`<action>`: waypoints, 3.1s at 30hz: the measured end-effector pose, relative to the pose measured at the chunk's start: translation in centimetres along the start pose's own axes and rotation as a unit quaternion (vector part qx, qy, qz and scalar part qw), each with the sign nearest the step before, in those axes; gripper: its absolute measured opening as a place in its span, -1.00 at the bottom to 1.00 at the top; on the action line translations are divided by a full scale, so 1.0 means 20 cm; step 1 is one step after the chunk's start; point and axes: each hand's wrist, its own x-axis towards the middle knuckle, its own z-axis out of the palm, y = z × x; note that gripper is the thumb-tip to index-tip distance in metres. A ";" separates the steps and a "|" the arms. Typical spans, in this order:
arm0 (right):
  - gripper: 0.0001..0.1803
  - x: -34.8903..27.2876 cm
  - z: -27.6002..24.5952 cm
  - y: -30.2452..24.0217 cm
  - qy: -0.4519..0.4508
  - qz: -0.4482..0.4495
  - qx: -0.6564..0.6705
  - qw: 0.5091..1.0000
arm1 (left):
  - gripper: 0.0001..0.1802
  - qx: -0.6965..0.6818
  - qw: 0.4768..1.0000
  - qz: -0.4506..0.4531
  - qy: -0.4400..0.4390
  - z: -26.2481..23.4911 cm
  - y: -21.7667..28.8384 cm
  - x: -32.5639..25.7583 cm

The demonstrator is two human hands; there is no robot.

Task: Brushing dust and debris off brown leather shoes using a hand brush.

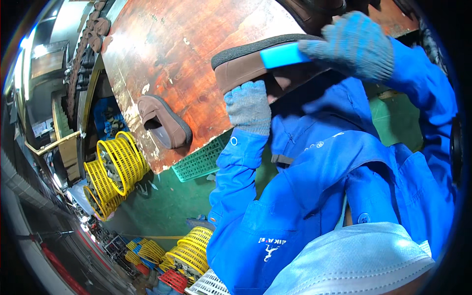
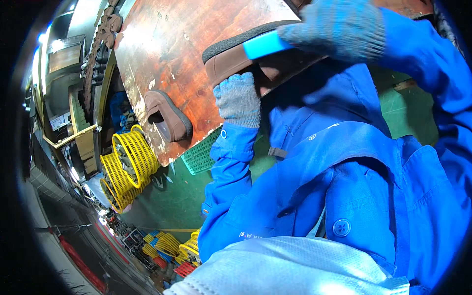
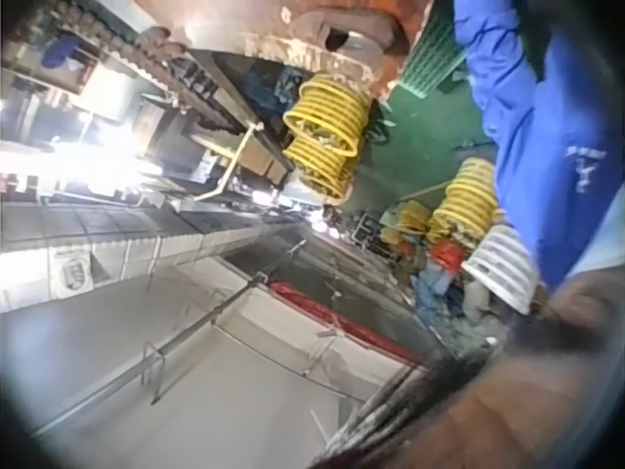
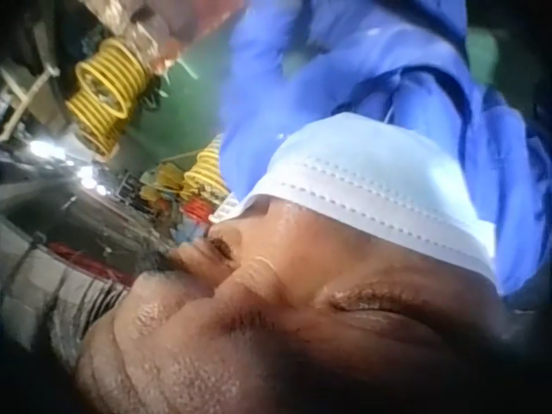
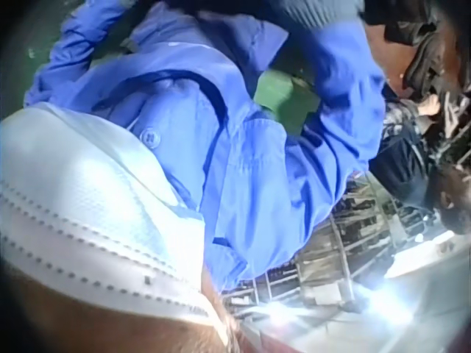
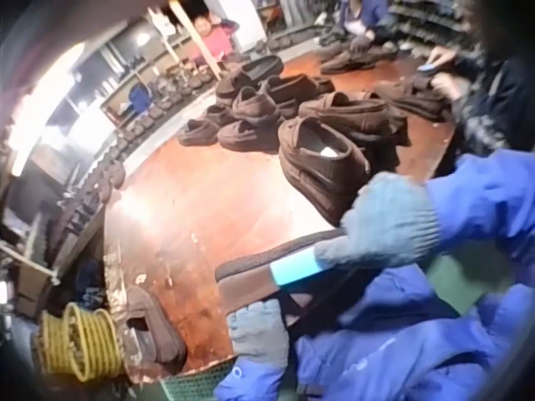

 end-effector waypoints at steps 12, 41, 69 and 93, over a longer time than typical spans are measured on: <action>-0.71 0.23 0.18 -0.02 0.102 0.028 0.136 0.985 | -0.71 0.018 0.999 -0.023 -0.020 -0.06 0.03 0.05; -0.51 0.05 0.82 0.00 0.161 0.192 0.408 0.878 | -0.60 -0.147 0.807 -0.571 -0.036 -0.43 -0.75 -0.68; -0.48 0.03 0.82 -0.03 0.198 0.252 0.466 0.825 | -0.52 -0.152 0.919 -0.321 0.174 -0.27 -0.34 -0.32; -0.55 0.11 0.66 -0.20 0.155 0.173 0.542 0.808 | -0.80 -0.371 0.825 -0.403 0.142 -0.19 -0.01 -0.43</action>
